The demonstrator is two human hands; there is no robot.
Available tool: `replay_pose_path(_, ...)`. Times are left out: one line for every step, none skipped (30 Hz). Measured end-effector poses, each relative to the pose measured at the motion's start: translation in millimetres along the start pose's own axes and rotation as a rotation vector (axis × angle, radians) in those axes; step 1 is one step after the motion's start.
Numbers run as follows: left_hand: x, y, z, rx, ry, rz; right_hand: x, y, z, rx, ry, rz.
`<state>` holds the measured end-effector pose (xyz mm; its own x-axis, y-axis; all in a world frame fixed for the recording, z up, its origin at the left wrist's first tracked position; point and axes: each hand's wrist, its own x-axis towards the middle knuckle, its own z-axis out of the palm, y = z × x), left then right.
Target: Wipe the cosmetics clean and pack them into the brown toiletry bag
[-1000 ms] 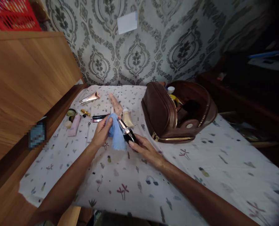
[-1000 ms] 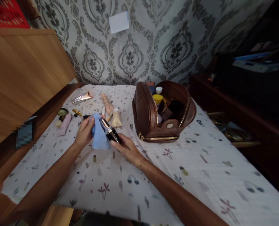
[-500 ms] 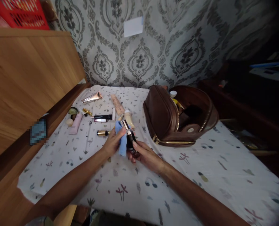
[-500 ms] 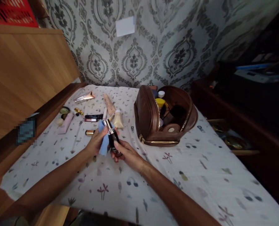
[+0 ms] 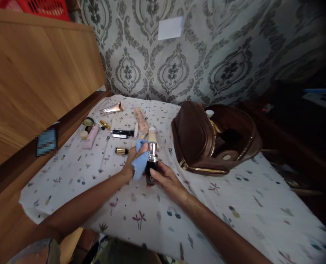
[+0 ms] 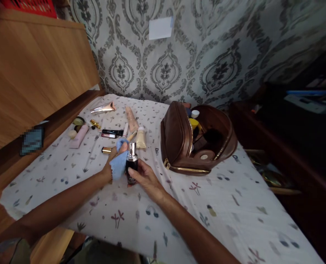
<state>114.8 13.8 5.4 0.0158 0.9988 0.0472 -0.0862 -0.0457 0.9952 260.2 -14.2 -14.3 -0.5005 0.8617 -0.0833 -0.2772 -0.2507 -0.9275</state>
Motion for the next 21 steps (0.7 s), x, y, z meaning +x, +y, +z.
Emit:
replay_pose_path(1,1,-1,0.008,-0.003,0.02,1,-1,-1,-0.024,0.036,-0.033)
replay_pose_path(1,2,-1,0.017,-0.016,0.04,1,-2,-2,-0.051,0.072,-0.071)
replay_pose_path(1,4,-1,0.03,-0.045,0.056,2,-4,-3,-0.075,0.104,-0.11)
replay_pose_path(0,5,-1,0.047,-0.088,0.063,3,-5,-5,-0.093,0.13,-0.144)
replay_pose_path(-1,7,0,0.065,-0.138,0.064,4,-5,-6,-0.109,0.15,-0.169)
replay_pose_path(-3,8,1,0.081,-0.187,0.063,5,-5,-7,-0.122,0.168,-0.186)
replay_pose_path(-4,8,2,0.091,-0.229,0.063,6,-4,-8,-0.132,0.186,-0.2)
replay_pose_path(-5,7,3,0.091,-0.26,0.064,7,-2,-10,-0.143,0.205,-0.206)
replay_pose_path(-6,5,4,0.086,-0.283,0.064,8,0,-11,-0.159,0.224,-0.209)
replay_pose_path(-6,3,5,0.085,-0.302,0.069,8,3,-12,-0.185,0.248,-0.212)
replay_pose_path(-7,1,6,0.098,-0.317,0.077,9,5,-13,-0.22,0.281,-0.219)
replay_pose_path(-7,-1,6,0.128,-0.329,0.09,10,7,-14,-0.262,0.319,-0.23)
replay_pose_path(-7,-3,6,0.175,-0.337,0.11,10,8,-14,-0.306,0.352,-0.24)
replay_pose_path(-7,-5,5,0.229,-0.34,0.139,10,9,-14,-0.346,0.371,-0.245)
replay_pose_path(-6,-6,4,0.284,-0.339,0.176,10,8,-15,-0.371,0.374,-0.245)
replay_pose_path(-5,-7,3,0.333,-0.335,0.213,9,6,-15,-0.379,0.354,-0.233)
replay_pose_path(-4,-7,2,0.374,-0.327,0.245,8,3,-15,-0.375,0.317,-0.213)
replay_pose_path(-3,-7,0,0.404,-0.315,0.268,7,-1,-16,-0.373,0.279,-0.191)
replay_pose_path(-2,-7,-1,0.425,-0.301,0.284,5,-5,-17,-0.38,0.254,-0.176)
replay_pose_path(-1,-6,-2,0.435,-0.288,0.29,4,-10,-18,-0.396,0.248,-0.168)
replay_pose_path(0,-5,-4,0.436,-0.281,0.293,2,-14,-19,-0.412,0.254,-0.165)
